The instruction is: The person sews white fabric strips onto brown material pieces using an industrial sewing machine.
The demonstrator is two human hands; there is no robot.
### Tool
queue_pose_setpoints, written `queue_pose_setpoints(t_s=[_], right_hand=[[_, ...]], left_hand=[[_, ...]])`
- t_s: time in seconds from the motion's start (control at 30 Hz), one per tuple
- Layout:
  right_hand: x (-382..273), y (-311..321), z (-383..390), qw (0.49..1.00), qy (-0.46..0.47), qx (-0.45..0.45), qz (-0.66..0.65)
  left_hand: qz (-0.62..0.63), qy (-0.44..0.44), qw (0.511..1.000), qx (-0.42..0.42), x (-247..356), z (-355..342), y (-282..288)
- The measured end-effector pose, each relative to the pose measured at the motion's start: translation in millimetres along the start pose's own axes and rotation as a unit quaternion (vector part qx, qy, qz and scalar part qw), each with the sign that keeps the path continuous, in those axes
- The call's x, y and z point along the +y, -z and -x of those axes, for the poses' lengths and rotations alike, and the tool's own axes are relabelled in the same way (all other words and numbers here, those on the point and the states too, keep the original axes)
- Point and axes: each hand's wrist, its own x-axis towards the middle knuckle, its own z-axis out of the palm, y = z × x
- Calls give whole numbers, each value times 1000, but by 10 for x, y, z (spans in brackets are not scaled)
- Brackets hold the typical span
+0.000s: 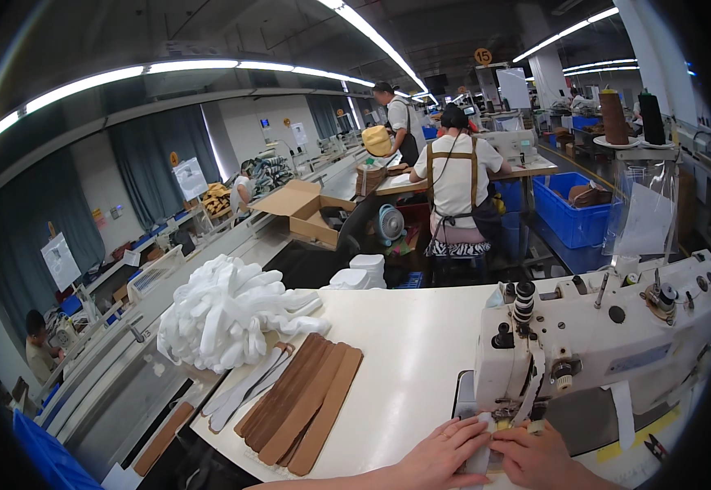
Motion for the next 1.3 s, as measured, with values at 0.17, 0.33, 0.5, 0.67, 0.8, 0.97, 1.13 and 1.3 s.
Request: queue_pose_setpoints(t_s=[0.17, 0.33, 0.5, 0.67, 0.8, 0.97, 1.13, 1.3], right_hand=[[16, -6, 8, 1000, 12, -21, 20], [27, -41, 31, 1000, 13, -16, 21], [-29, 16, 13, 999, -19, -25, 22], [6, 18, -1, 999, -9, -29, 9], [63, 20, 11, 999, 5, -31, -7], [66, 32, -16, 999, 23, -28, -8], [40, 57, -41, 999, 14, -37, -7], [90, -10, 102, 997, -22, -77, -16]], left_hand=[[-7, 4, 1000, -8, 18, 11, 20], [-12, 0, 1000, -3, 24, 17, 11], [-13, 1, 1000, -14, 30, 11, 30], [-9, 13, 1000, -23, 46, 1, 52], [-8, 13, 1000, -27, 63, -8, 82], [-5, 12, 999, -39, 79, -9, 122], [-6, 13, 999, -46, 80, 0, 154], [-7, 4, 999, -43, 92, 16, 144]])
